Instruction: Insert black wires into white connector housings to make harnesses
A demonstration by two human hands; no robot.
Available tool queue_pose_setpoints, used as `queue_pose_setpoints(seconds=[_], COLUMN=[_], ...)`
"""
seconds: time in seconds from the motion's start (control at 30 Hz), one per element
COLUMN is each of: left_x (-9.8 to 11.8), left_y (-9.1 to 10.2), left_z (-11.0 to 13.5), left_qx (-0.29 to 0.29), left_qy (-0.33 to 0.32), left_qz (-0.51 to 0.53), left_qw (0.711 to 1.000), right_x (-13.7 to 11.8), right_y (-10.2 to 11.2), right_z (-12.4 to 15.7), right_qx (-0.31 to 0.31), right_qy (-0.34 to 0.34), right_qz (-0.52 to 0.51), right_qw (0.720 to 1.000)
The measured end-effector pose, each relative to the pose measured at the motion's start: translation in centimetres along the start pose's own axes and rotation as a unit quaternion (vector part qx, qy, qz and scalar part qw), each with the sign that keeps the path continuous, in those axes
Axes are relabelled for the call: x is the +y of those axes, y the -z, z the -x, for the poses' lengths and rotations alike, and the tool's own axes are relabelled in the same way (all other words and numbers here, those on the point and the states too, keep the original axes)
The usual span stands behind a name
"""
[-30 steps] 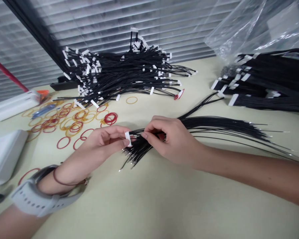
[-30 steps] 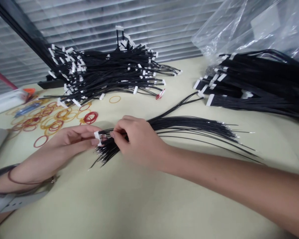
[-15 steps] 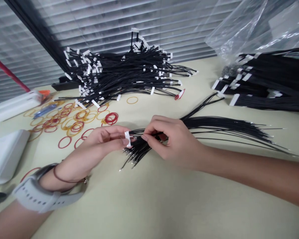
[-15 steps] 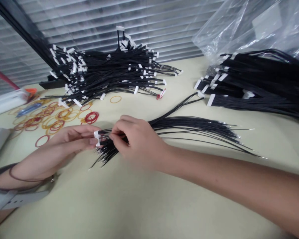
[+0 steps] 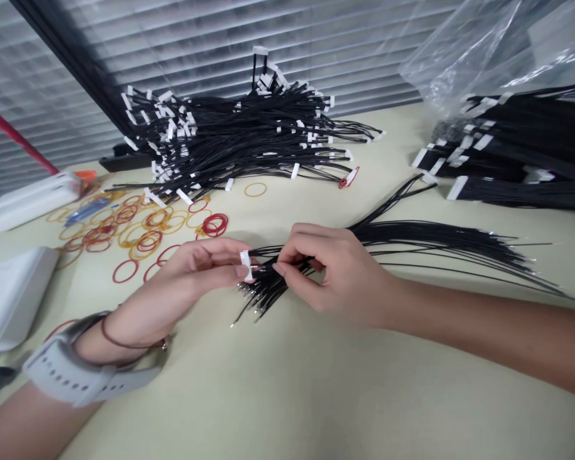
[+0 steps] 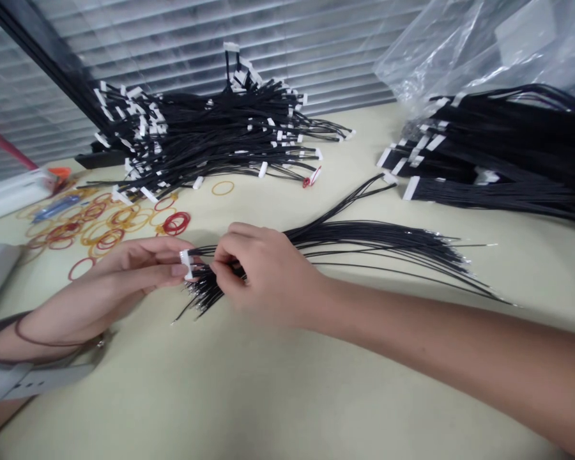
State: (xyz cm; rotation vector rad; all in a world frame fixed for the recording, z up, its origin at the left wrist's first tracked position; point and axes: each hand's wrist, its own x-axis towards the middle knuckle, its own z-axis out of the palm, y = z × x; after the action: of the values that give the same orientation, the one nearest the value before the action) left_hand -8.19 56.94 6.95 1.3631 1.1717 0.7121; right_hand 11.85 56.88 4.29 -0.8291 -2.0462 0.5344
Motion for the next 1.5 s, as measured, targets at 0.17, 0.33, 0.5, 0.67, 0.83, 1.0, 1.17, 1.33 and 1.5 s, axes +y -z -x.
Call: queue_pose_setpoints(seconds=[0.17, 0.33, 0.5, 0.67, 0.83, 1.0, 1.17, 1.33, 1.5], left_x=[-0.1, -0.1, -0.2, 0.0, 0.2, 0.4, 0.8, 0.9, 0.8], left_y=[-0.2, -0.1, -0.1, -0.4, -0.6, -0.7, -1.0, -1.1, -1.1], left_z=[0.0, -0.1, -0.1, 0.1, 0.0, 0.2, 0.3, 0.3, 0.3], left_qx=[0.001, 0.000, 0.001, 0.004, 0.010, 0.010, 0.020, 0.041, 0.037], left_qy=[0.000, -0.003, -0.016, -0.010, -0.018, -0.006, 0.003, 0.005, -0.001], left_qz=[-0.003, -0.004, -0.002, 0.002, -0.007, -0.017, -0.035, -0.052, -0.062], left_qw=[1.000, 1.000, 1.000, 1.000, 1.000, 1.000, 0.999, 0.998, 0.997], right_x=[0.1, 0.1, 0.0, 0.0, 0.0, 0.0, 0.1, 0.1, 0.1], right_y=[0.0, -0.1, 0.0, -0.1, -0.2, -0.2, -0.1, -0.1, -0.1], right_z=[0.0, -0.1, -0.2, -0.1, -0.1, -0.2, -0.1, -0.1, -0.2], right_qx=[-0.007, -0.020, -0.032, -0.039, -0.042, -0.054, -0.060, -0.068, -0.067], right_qy=[-0.001, -0.006, -0.036, -0.035, -0.038, -0.047, -0.039, -0.042, -0.042], right_qz=[0.004, -0.004, -0.030, -0.023, -0.013, 0.001, 0.008, 0.014, 0.020], right_qw=[1.000, 1.000, 0.998, 0.998, 0.998, 0.997, 0.997, 0.997, 0.997])
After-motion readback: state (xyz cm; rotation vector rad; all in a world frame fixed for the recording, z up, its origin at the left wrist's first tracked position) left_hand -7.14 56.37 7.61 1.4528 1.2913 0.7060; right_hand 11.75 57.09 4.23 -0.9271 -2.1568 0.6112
